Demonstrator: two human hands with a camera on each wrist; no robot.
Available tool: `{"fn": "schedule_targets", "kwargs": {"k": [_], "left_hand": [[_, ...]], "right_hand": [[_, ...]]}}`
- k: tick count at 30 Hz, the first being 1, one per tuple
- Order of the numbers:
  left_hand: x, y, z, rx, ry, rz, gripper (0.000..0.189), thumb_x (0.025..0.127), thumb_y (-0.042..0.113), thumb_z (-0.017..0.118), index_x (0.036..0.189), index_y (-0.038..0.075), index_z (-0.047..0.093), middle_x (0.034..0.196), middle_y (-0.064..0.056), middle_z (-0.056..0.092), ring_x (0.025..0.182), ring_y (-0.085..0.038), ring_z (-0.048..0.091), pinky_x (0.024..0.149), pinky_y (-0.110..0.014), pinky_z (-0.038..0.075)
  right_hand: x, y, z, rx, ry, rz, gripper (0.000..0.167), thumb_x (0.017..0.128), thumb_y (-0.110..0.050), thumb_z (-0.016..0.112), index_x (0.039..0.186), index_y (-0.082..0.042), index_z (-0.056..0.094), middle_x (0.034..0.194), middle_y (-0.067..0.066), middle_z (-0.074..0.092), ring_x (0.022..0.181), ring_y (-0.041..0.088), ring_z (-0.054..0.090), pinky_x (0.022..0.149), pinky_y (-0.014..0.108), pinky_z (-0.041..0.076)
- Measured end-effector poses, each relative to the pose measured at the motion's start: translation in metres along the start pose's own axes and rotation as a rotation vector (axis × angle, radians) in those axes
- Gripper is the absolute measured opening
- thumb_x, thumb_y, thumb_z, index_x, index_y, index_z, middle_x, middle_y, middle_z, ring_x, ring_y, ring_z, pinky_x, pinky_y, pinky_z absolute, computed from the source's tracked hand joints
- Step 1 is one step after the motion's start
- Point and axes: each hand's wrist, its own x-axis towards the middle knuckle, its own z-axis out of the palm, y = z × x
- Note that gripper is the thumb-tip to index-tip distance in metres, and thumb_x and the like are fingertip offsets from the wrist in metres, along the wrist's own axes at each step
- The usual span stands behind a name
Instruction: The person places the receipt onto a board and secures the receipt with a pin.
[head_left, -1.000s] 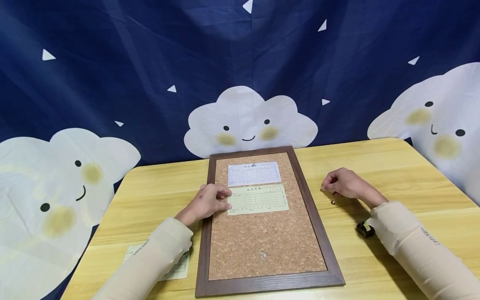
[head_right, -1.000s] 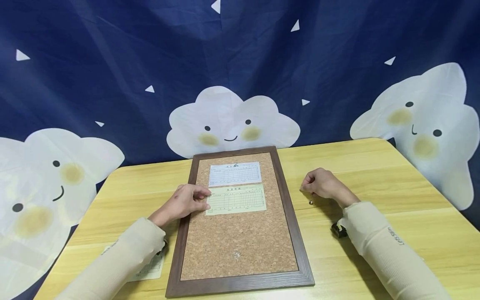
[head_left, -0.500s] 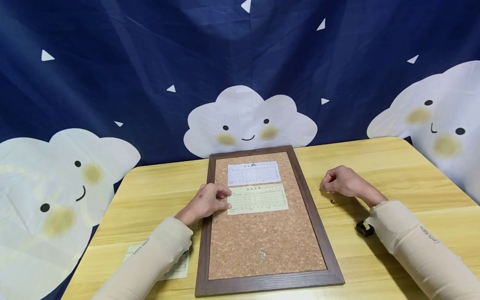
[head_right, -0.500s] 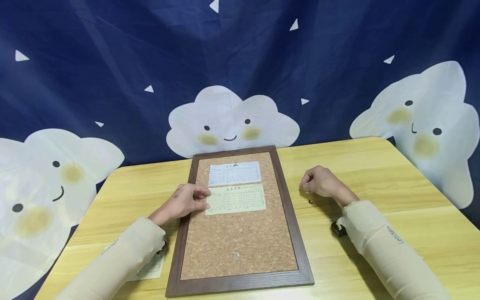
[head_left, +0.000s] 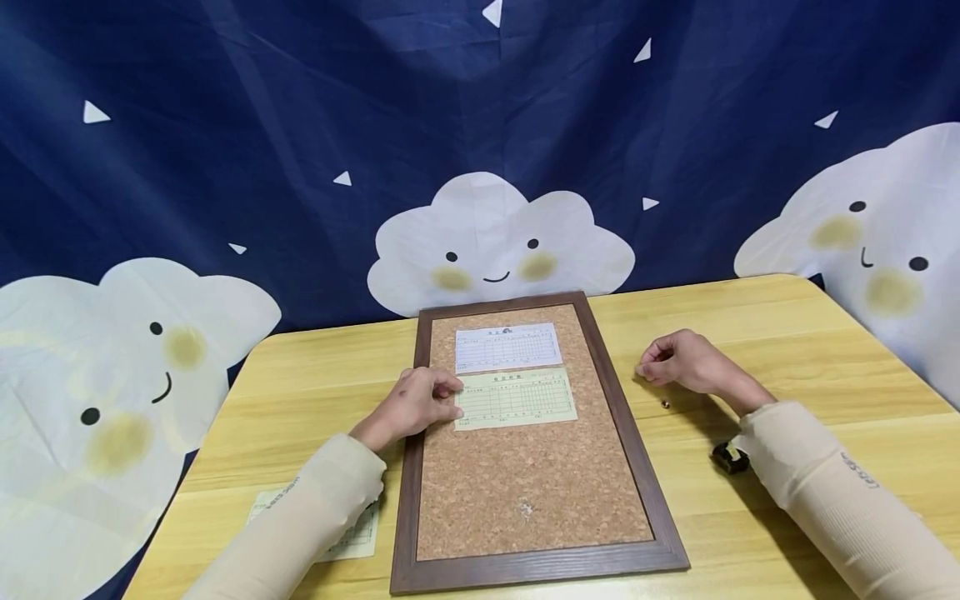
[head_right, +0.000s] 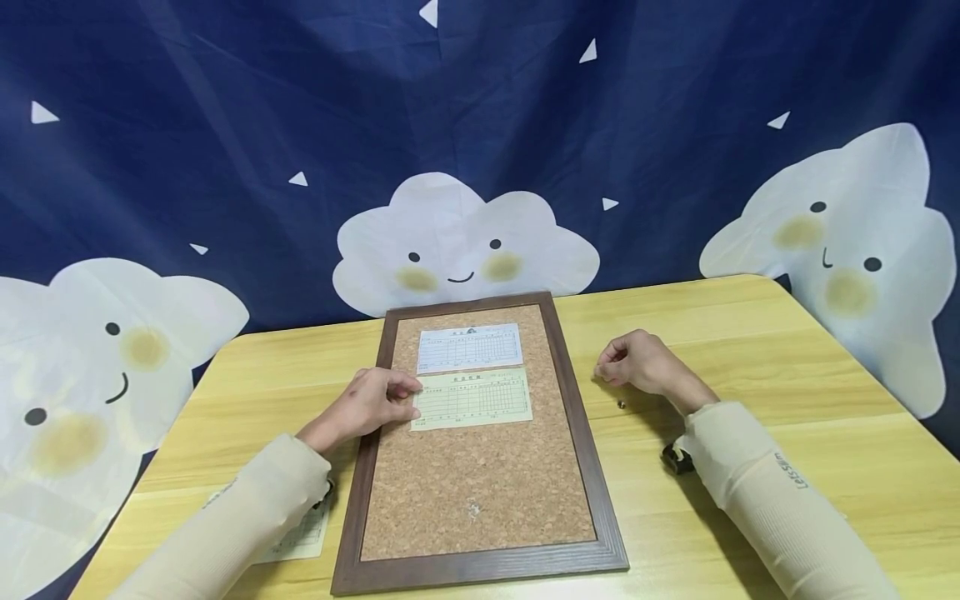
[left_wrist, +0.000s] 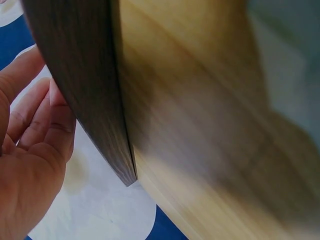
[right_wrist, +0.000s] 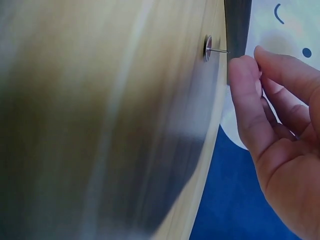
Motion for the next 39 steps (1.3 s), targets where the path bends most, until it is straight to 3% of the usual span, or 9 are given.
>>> {"fn": "schedule_targets", "kwargs": {"k": [9, 25, 39], "left_hand": [[0.0, -0.001, 0.002, 0.008, 0.0, -0.01, 0.031, 0.077, 0.006, 0.086, 0.107, 0.006, 0.076, 0.098, -0.002, 0.068, 0.089, -0.015, 0.06, 0.081, -0.035, 0.052], [0.001, 0.002, 0.001, 0.029, 0.004, -0.012, 0.031, 0.077, 0.006, 0.087, 0.106, 0.008, 0.077, 0.098, -0.002, 0.068, 0.09, -0.015, 0.061, 0.082, -0.035, 0.052], [0.002, 0.001, 0.001, 0.018, 0.003, -0.017, 0.03, 0.077, 0.006, 0.087, 0.105, 0.008, 0.077, 0.096, -0.001, 0.067, 0.088, -0.014, 0.06, 0.081, -0.034, 0.052]], "right_hand": [[0.001, -0.001, 0.002, 0.024, -0.001, -0.013, 0.012, 0.091, 0.0, 0.07, 0.092, 0.012, 0.067, 0.085, 0.013, 0.072, 0.076, 0.026, 0.071, 0.068, 0.033, 0.059], [0.004, -0.008, 0.006, -0.069, 0.007, -0.06, 0.005, 0.09, 0.0, 0.069, 0.086, 0.004, 0.07, 0.081, 0.005, 0.07, 0.071, 0.016, 0.063, 0.061, 0.025, 0.05], [0.009, -0.015, 0.01, 0.083, 0.046, -0.084, 0.011, 0.09, -0.001, 0.072, 0.091, 0.009, 0.066, 0.08, 0.009, 0.068, 0.074, 0.02, 0.07, 0.07, 0.034, 0.059]]}}
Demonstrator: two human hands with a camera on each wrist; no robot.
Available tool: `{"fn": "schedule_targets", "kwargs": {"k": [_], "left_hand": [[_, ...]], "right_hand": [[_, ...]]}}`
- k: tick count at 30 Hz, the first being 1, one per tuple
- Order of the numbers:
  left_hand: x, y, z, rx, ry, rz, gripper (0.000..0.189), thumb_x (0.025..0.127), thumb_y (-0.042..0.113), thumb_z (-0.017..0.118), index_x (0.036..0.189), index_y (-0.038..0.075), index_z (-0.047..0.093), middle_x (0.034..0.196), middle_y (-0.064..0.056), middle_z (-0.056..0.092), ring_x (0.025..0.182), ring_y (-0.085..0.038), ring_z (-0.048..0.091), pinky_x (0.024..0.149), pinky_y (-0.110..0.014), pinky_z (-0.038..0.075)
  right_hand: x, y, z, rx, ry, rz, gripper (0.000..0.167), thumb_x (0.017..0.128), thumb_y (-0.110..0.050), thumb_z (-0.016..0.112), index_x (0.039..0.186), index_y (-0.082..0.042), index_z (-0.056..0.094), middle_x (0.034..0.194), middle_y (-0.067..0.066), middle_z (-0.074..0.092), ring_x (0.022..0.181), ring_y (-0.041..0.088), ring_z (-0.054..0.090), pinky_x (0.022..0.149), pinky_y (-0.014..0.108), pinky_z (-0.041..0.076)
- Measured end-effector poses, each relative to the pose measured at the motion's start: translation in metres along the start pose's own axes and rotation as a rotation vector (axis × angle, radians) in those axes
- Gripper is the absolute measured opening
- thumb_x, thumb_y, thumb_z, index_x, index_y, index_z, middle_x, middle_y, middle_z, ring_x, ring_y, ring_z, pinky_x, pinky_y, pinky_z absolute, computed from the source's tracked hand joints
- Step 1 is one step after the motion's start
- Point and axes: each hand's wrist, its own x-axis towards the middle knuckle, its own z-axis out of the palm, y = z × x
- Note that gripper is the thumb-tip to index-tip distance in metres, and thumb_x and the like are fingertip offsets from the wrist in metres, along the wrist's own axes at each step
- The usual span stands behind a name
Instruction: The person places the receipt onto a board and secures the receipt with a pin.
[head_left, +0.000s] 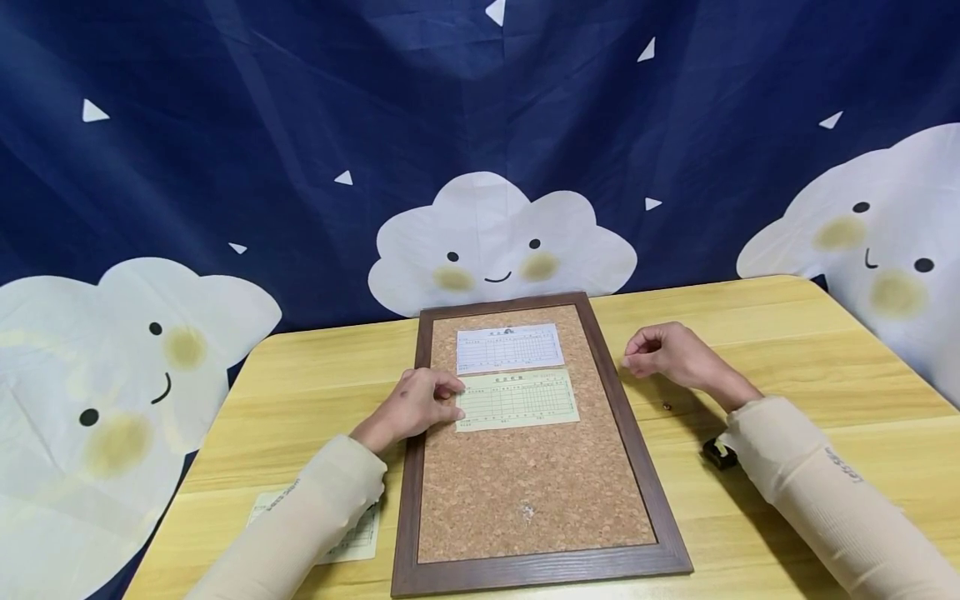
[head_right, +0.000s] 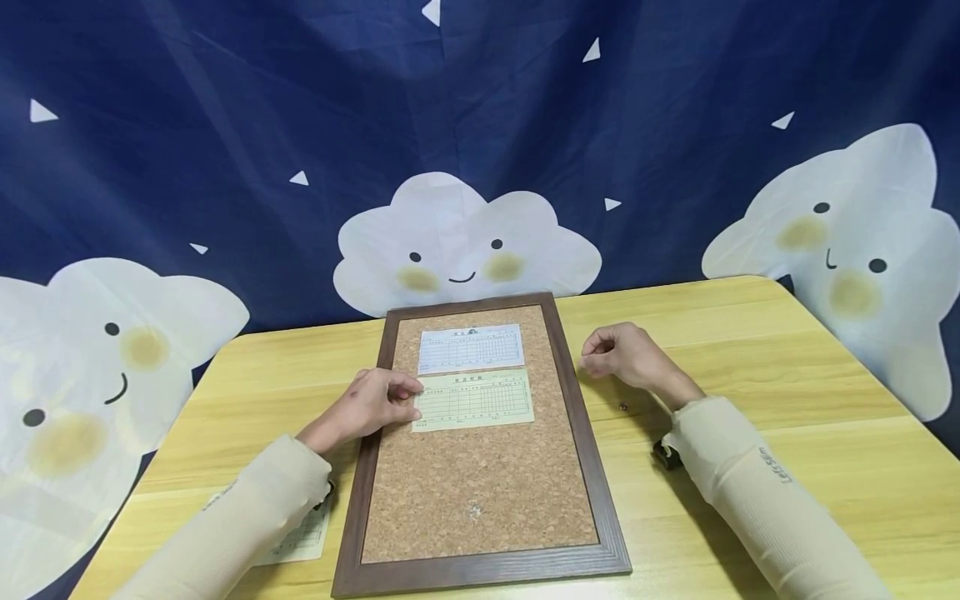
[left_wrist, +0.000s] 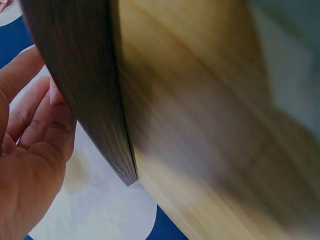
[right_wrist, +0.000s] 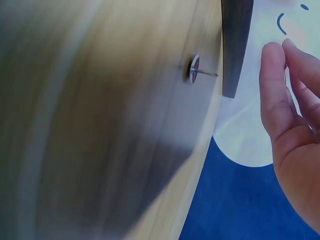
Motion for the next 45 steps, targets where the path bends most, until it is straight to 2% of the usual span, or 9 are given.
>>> {"fn": "schedule_targets", "kwargs": {"k": [6, 11, 21, 33, 45], "left_hand": [[0.0, 0.001, 0.0, 0.0, 0.002, 0.001, 0.03, 0.076, 0.006, 0.087, 0.105, 0.008, 0.077, 0.096, -0.001, 0.068, 0.088, -0.014, 0.06, 0.081, -0.034, 0.052], [0.0, 0.001, 0.0, 0.002, -0.003, -0.005, 0.029, 0.077, 0.006, 0.087, 0.104, 0.008, 0.077, 0.096, -0.002, 0.067, 0.088, -0.015, 0.06, 0.08, -0.034, 0.052], [-0.001, 0.001, 0.001, -0.004, -0.001, -0.013, 0.03, 0.077, 0.006, 0.086, 0.105, 0.008, 0.077, 0.097, -0.002, 0.068, 0.089, -0.015, 0.06, 0.081, -0.034, 0.052], [-0.001, 0.0, 0.001, -0.001, 0.0, -0.006, 0.03, 0.077, 0.006, 0.086, 0.105, 0.007, 0.077, 0.096, -0.002, 0.067, 0.088, -0.015, 0.059, 0.081, -0.034, 0.052], [-0.001, 0.001, 0.001, -0.009, -0.001, -0.018, 0.029, 0.077, 0.006, 0.086, 0.104, 0.008, 0.077, 0.095, 0.0, 0.066, 0.087, -0.014, 0.058, 0.08, -0.034, 0.052]], "right_hand": [[0.0, -0.003, 0.001, -0.08, 0.022, -0.011, 0.012, 0.089, -0.007, 0.076, 0.09, 0.004, 0.071, 0.078, 0.004, 0.069, 0.072, 0.012, 0.065, 0.064, 0.027, 0.053], [0.001, -0.004, 0.002, -0.142, 0.034, -0.02, 0.011, 0.088, -0.009, 0.077, 0.091, 0.002, 0.073, 0.08, 0.004, 0.07, 0.072, 0.012, 0.058, 0.06, 0.024, 0.045], [0.004, -0.004, 0.003, -0.214, 0.079, -0.055, 0.011, 0.087, -0.003, 0.074, 0.095, 0.004, 0.076, 0.089, 0.01, 0.074, 0.08, 0.016, 0.06, 0.066, 0.022, 0.047], [0.006, -0.01, 0.007, -0.19, 0.094, -0.07, 0.011, 0.088, -0.01, 0.077, 0.092, 0.0, 0.077, 0.088, 0.008, 0.075, 0.082, 0.016, 0.061, 0.07, 0.023, 0.045], [0.008, -0.015, 0.011, -0.079, 0.062, -0.078, 0.013, 0.088, -0.007, 0.076, 0.094, 0.004, 0.076, 0.087, 0.011, 0.075, 0.078, 0.01, 0.067, 0.069, 0.021, 0.051]]}}
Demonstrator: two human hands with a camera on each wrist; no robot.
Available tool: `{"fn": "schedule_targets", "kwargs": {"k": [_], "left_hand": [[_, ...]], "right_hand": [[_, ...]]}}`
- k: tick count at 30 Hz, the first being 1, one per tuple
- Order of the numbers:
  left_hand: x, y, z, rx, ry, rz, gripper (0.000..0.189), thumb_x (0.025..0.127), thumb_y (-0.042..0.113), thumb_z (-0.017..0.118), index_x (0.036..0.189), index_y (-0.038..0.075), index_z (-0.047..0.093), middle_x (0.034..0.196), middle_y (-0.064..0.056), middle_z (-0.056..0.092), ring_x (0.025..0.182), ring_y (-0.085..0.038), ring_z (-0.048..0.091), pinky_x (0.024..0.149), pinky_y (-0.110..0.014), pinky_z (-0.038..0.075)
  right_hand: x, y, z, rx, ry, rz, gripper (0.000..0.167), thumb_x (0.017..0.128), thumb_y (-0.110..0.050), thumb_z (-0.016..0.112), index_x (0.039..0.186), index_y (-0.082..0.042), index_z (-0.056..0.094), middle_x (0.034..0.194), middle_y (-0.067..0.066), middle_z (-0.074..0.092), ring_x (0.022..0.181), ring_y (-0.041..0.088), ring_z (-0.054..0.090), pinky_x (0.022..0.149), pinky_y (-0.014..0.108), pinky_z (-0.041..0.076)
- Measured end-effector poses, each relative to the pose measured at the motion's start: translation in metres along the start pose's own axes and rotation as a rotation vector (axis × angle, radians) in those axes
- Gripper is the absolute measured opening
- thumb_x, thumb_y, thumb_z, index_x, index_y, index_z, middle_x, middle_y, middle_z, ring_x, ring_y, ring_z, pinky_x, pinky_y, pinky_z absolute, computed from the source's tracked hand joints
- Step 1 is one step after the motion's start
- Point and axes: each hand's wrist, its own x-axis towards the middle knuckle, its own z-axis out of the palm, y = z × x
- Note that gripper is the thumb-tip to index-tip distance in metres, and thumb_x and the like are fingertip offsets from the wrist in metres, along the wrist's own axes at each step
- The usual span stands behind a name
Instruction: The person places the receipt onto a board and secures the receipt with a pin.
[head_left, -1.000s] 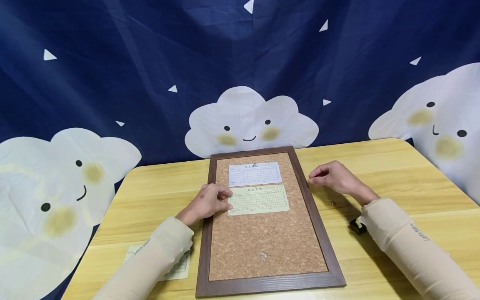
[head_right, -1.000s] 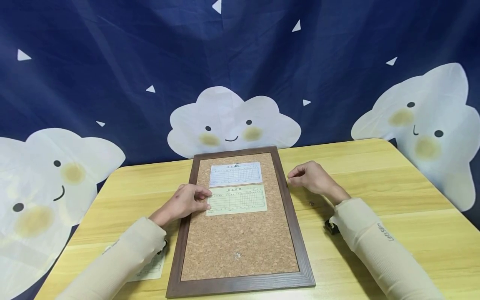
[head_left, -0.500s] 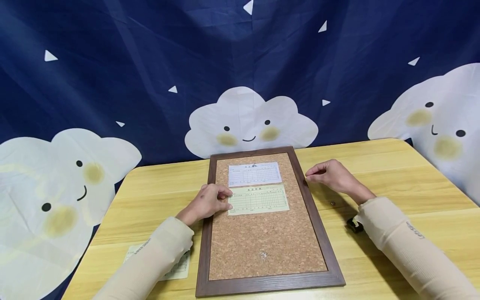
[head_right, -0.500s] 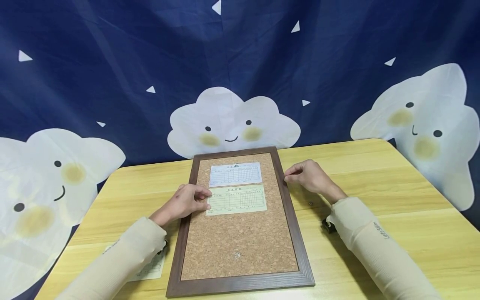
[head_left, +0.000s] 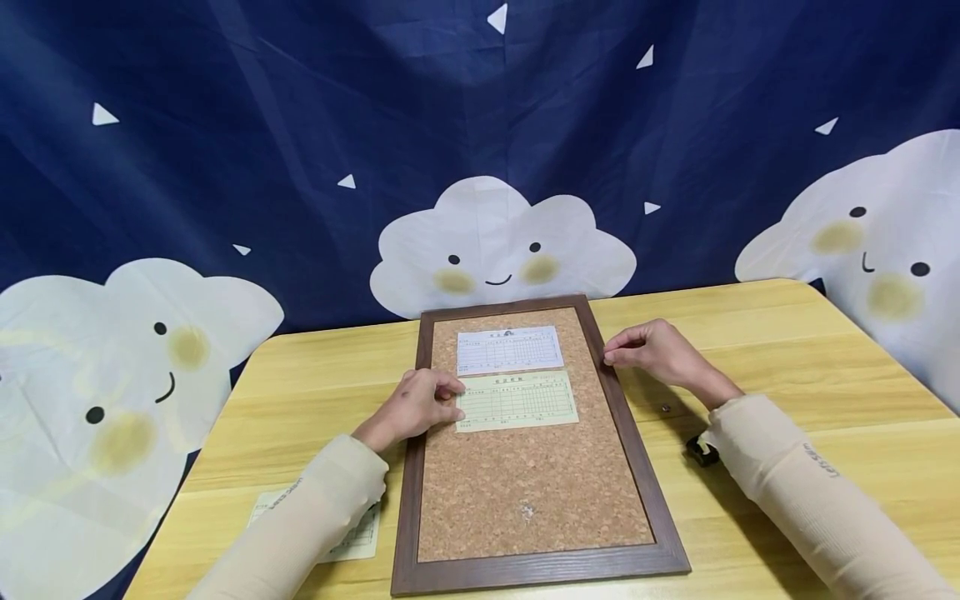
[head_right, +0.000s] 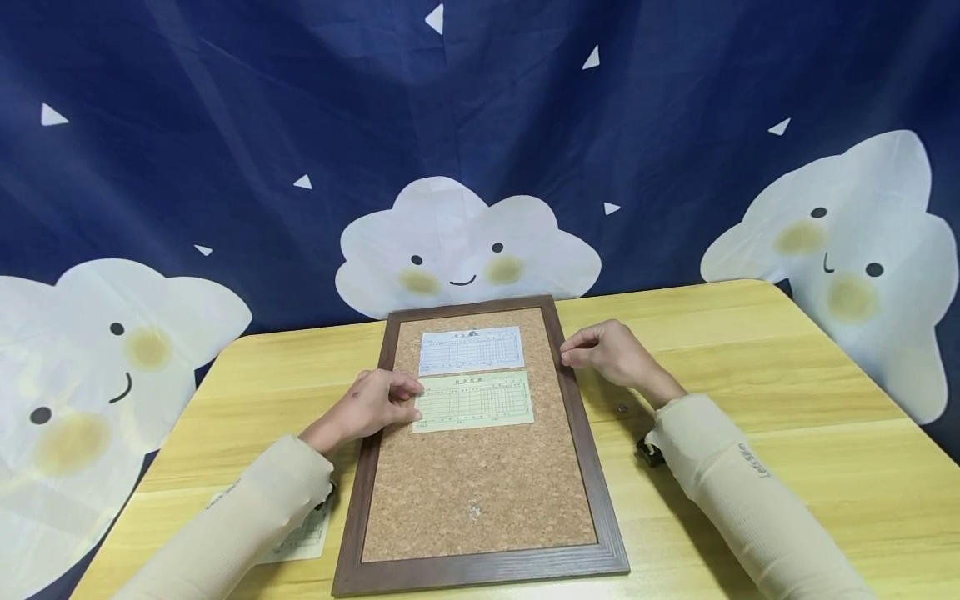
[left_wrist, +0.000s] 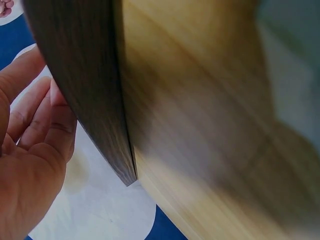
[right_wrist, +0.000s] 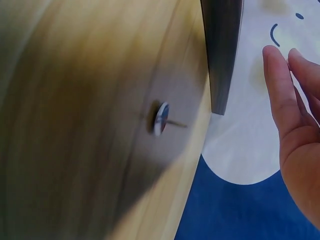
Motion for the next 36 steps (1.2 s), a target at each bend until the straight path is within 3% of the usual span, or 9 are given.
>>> {"fn": "schedule_targets", "kwargs": {"k": [5, 17, 36], "left_hand": [[0.0, 0.0, 0.0, 0.0, 0.0, 0.007, 0.028, 0.078, 0.006, 0.086, 0.104, 0.008, 0.077, 0.095, -0.001, 0.067, 0.087, -0.014, 0.058, 0.08, -0.034, 0.051], [-0.001, -0.001, 0.001, -0.018, 0.004, -0.003, 0.028, 0.077, 0.005, 0.086, 0.104, 0.009, 0.077, 0.095, 0.0, 0.067, 0.088, -0.014, 0.059, 0.081, -0.034, 0.052], [0.0, -0.002, 0.003, -0.025, 0.018, -0.016, 0.029, 0.076, 0.004, 0.087, 0.103, 0.009, 0.077, 0.094, 0.0, 0.068, 0.086, -0.014, 0.059, 0.081, -0.034, 0.051]], "right_hand": [[0.004, -0.003, 0.004, 0.047, -0.018, 0.007, 0.011, 0.089, -0.001, 0.074, 0.095, 0.008, 0.074, 0.086, 0.012, 0.074, 0.076, 0.009, 0.068, 0.069, 0.023, 0.054], [0.011, -0.007, 0.013, 0.046, -0.036, -0.01, 0.01, 0.089, 0.0, 0.072, 0.095, 0.008, 0.073, 0.087, 0.013, 0.075, 0.079, 0.015, 0.07, 0.07, 0.021, 0.053], [0.017, -0.018, 0.024, 0.035, -0.042, -0.02, 0.009, 0.088, -0.001, 0.074, 0.093, 0.006, 0.072, 0.087, 0.015, 0.074, 0.075, 0.011, 0.066, 0.067, 0.02, 0.05]]}}
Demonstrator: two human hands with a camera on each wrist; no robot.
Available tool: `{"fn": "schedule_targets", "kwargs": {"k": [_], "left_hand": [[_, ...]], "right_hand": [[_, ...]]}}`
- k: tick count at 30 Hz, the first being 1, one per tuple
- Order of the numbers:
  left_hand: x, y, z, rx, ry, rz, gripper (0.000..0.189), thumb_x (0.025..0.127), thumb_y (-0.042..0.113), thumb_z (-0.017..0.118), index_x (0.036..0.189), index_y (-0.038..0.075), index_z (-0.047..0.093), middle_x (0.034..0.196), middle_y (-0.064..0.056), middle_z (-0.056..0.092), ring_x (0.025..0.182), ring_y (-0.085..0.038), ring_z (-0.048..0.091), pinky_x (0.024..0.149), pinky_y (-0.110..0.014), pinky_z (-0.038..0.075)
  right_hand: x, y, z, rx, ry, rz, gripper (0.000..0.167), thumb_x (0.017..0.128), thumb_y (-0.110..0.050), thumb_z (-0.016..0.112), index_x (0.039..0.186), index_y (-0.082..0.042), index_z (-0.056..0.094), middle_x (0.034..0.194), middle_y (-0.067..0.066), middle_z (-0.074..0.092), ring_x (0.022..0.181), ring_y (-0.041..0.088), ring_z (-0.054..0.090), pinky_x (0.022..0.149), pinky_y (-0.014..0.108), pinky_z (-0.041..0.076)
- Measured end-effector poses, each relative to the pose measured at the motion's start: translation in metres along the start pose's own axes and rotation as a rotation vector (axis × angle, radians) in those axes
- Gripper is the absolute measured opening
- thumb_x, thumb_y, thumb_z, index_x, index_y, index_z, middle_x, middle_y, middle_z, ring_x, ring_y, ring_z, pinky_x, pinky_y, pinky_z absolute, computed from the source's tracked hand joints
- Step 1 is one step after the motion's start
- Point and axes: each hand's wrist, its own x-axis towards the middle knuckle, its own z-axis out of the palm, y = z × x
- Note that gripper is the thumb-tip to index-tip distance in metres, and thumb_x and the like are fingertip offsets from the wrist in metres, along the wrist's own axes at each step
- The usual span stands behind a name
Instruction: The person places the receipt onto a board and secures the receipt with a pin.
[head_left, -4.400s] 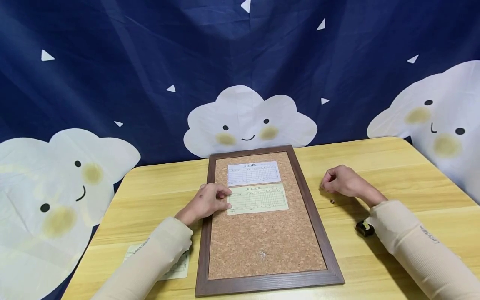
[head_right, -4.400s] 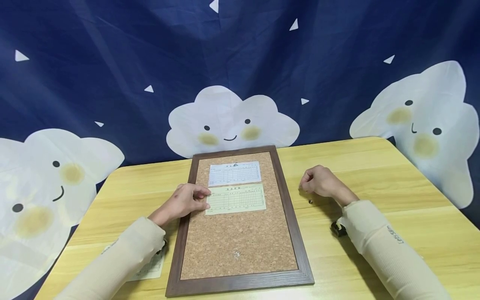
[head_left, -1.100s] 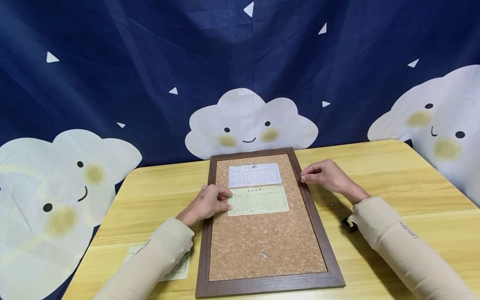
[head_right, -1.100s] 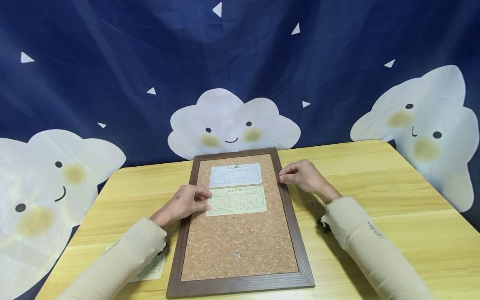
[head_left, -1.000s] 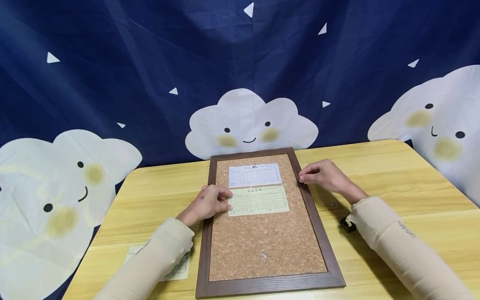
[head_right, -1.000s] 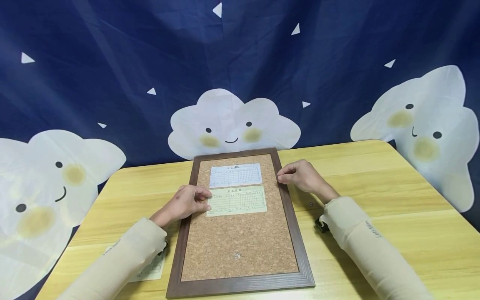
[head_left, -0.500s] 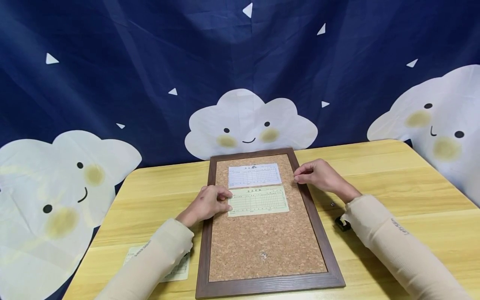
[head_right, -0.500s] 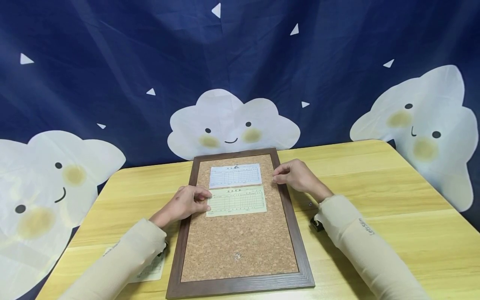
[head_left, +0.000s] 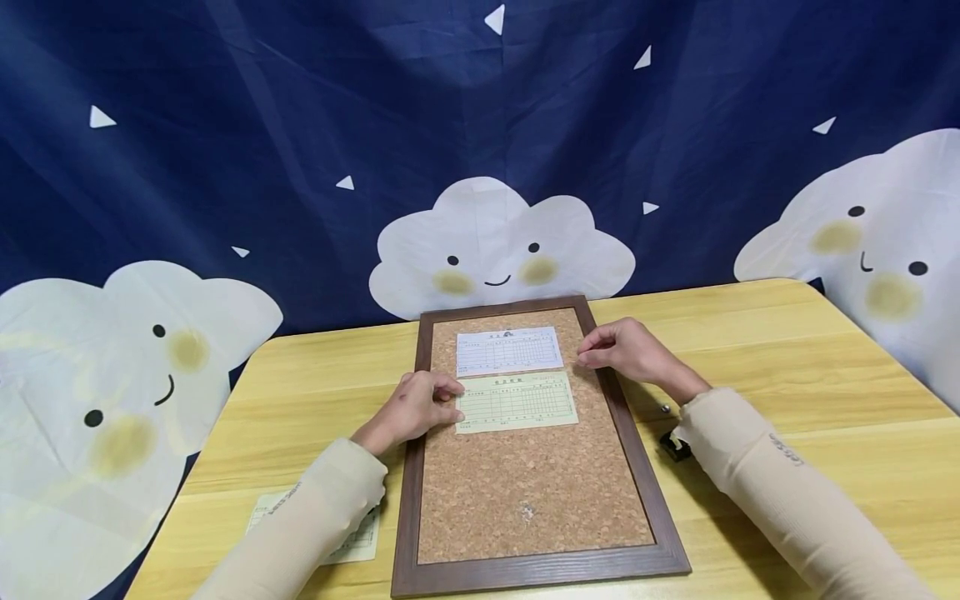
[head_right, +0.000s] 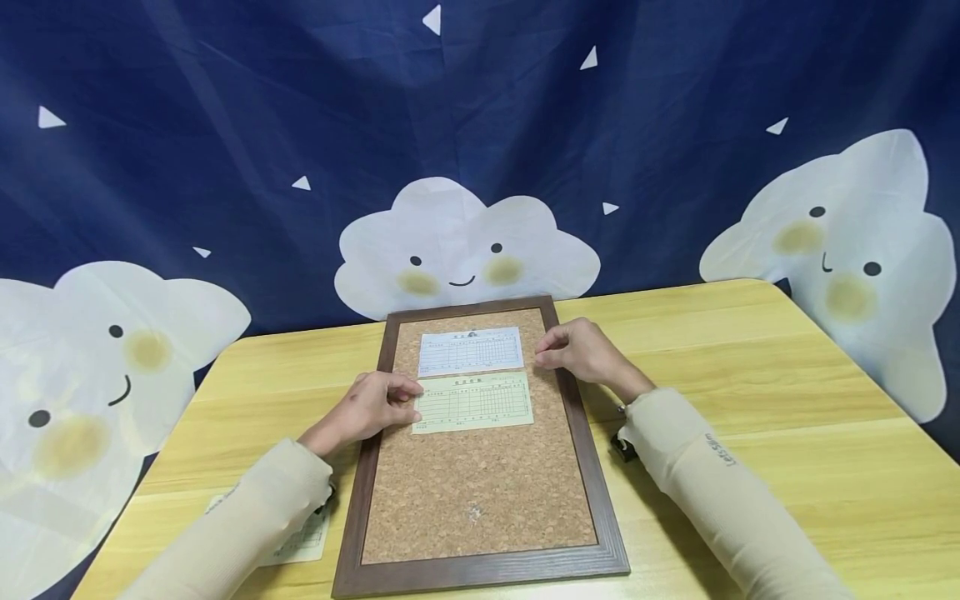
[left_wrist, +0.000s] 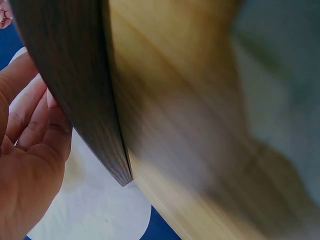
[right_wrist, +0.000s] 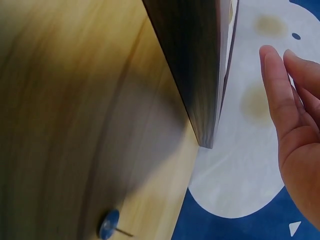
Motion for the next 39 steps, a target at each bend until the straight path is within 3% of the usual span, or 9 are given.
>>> {"fn": "schedule_targets", "kwargs": {"k": [11, 17, 25, 39], "left_hand": [[-0.001, 0.0, -0.001, -0.003, 0.008, 0.034, 0.029, 0.075, 0.004, 0.087, 0.103, 0.007, 0.077, 0.093, -0.001, 0.069, 0.085, -0.012, 0.059, 0.079, -0.033, 0.052], [-0.002, 0.0, -0.002, -0.001, 0.003, 0.033, 0.03, 0.076, 0.004, 0.086, 0.104, 0.007, 0.077, 0.093, -0.001, 0.069, 0.085, -0.012, 0.059, 0.079, -0.034, 0.052], [-0.001, 0.001, -0.001, -0.007, -0.003, 0.023, 0.029, 0.077, 0.005, 0.086, 0.105, 0.008, 0.077, 0.098, -0.001, 0.07, 0.089, -0.014, 0.061, 0.081, -0.034, 0.053], [0.0, 0.001, -0.001, -0.001, -0.006, 0.024, 0.028, 0.077, 0.005, 0.086, 0.102, 0.008, 0.077, 0.091, 0.002, 0.066, 0.084, -0.012, 0.057, 0.078, -0.033, 0.051]], "right_hand": [[0.004, -0.004, 0.005, 0.069, -0.024, 0.013, 0.011, 0.09, 0.002, 0.071, 0.096, 0.01, 0.071, 0.09, 0.019, 0.073, 0.08, 0.022, 0.071, 0.075, 0.035, 0.058], [0.007, -0.005, 0.008, 0.076, -0.03, 0.011, 0.008, 0.09, 0.003, 0.07, 0.095, 0.01, 0.07, 0.088, 0.016, 0.073, 0.08, 0.019, 0.071, 0.076, 0.035, 0.058], [0.011, -0.008, 0.012, 0.109, -0.045, 0.007, 0.007, 0.09, 0.006, 0.069, 0.095, 0.012, 0.068, 0.09, 0.021, 0.072, 0.086, 0.032, 0.071, 0.077, 0.037, 0.058], [0.016, -0.018, 0.017, 0.096, -0.057, -0.012, 0.006, 0.091, 0.005, 0.068, 0.093, 0.01, 0.07, 0.086, 0.016, 0.073, 0.086, 0.036, 0.071, 0.079, 0.042, 0.058]]}}
